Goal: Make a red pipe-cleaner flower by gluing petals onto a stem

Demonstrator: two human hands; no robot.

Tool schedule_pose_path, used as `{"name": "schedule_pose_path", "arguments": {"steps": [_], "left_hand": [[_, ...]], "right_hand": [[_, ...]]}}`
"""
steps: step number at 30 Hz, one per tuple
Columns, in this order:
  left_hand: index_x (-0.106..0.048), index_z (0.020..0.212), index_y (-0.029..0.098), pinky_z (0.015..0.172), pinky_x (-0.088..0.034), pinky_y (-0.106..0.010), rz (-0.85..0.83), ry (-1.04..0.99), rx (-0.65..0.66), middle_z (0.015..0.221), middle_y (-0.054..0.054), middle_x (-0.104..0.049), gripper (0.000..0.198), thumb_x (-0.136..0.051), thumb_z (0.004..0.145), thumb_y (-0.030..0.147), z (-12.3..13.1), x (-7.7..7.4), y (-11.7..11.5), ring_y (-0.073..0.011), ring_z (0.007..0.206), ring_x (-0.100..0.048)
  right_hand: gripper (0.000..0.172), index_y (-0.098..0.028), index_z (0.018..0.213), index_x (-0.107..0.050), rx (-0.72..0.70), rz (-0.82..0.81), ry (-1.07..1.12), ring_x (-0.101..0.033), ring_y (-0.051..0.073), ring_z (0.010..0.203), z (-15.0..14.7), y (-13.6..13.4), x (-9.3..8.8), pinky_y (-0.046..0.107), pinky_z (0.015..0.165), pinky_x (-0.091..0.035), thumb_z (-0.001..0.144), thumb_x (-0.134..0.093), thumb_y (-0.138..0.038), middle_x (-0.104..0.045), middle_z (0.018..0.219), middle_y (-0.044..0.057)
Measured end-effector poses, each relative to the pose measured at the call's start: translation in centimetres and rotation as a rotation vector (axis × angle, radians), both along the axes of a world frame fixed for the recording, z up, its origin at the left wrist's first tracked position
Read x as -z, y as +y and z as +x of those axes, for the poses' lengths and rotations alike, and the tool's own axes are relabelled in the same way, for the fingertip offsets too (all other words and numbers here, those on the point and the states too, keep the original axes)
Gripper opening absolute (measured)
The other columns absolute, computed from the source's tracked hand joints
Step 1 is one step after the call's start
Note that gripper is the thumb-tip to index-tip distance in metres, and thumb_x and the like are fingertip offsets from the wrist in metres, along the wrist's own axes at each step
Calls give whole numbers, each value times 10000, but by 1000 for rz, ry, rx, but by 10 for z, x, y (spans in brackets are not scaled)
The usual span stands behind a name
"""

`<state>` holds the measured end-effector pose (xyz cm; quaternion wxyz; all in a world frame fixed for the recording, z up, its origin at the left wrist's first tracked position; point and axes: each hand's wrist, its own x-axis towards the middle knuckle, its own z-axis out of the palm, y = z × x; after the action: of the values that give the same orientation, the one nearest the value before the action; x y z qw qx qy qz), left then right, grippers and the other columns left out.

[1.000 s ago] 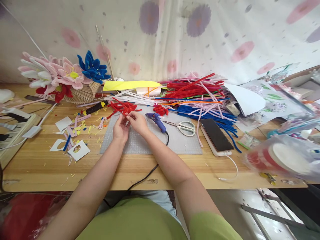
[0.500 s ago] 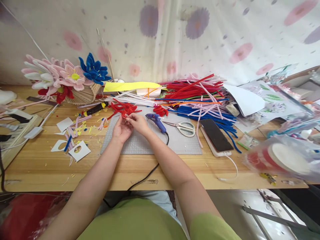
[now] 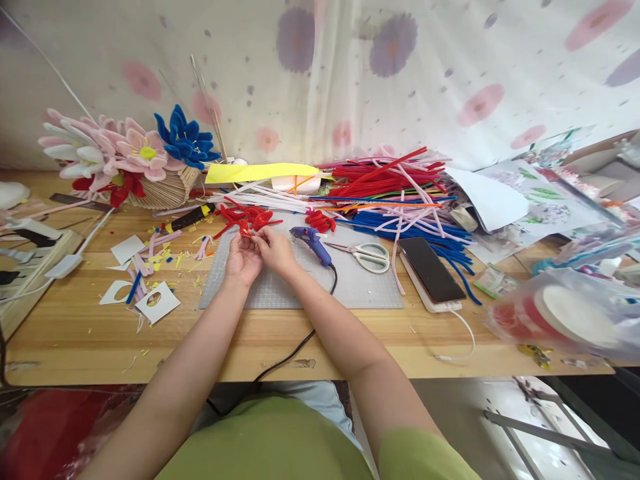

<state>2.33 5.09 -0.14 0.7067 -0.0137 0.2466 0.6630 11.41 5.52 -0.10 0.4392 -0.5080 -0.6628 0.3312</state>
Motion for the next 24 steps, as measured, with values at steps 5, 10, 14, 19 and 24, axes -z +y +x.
{"name": "schedule_pose_path", "arguments": {"steps": [5, 10, 14, 19, 24], "left_hand": [[-620, 643, 161, 745, -481, -161, -14, 16, -21, 649, 7, -662, 277, -476, 878, 186, 1, -1, 1, -46, 653, -625], [-618, 656, 176, 775, -480, -194, 14, 127, -57, 685, -4, -662, 196, -533, 831, 199, 1, 6, 5, -77, 738, -634], [-617, 677, 183, 803, -480, -218, 25, 183, -87, 718, -12, -666, 155, -549, 813, 213, 1, 11, 8, -101, 810, -638], [-612, 678, 182, 791, -476, -205, 37, 201, -97, 712, -4, -654, 125, -578, 791, 224, 2, 12, 7, -89, 771, -631], [-612, 660, 178, 771, -466, -181, 24, 138, -89, 690, 8, -650, 207, -515, 842, 193, 3, 10, 5, -57, 693, -612]], "right_hand": [[144, -203, 736, -510, 12, 7, -2, -569, 138, 665, -4, 0, 4, 245, 652, -408, 845, -495, -296, -625, 705, -1], [133, -207, 746, -518, 27, -13, -25, -588, 142, 688, -5, 0, 0, 250, 682, -426, 858, -500, -277, -646, 725, 2], [126, -207, 742, -522, 37, -27, -43, -586, 140, 671, -7, 0, -3, 248, 670, -420, 854, -517, -266, -651, 723, -1], [123, -204, 739, -523, 54, -60, -40, -585, 137, 659, -8, -1, -5, 243, 650, -403, 849, -529, -258, -644, 701, -4], [135, -200, 726, -514, 58, -73, -21, -583, 134, 647, -10, 0, -1, 241, 647, -406, 850, -529, -249, -639, 685, -7]]}}
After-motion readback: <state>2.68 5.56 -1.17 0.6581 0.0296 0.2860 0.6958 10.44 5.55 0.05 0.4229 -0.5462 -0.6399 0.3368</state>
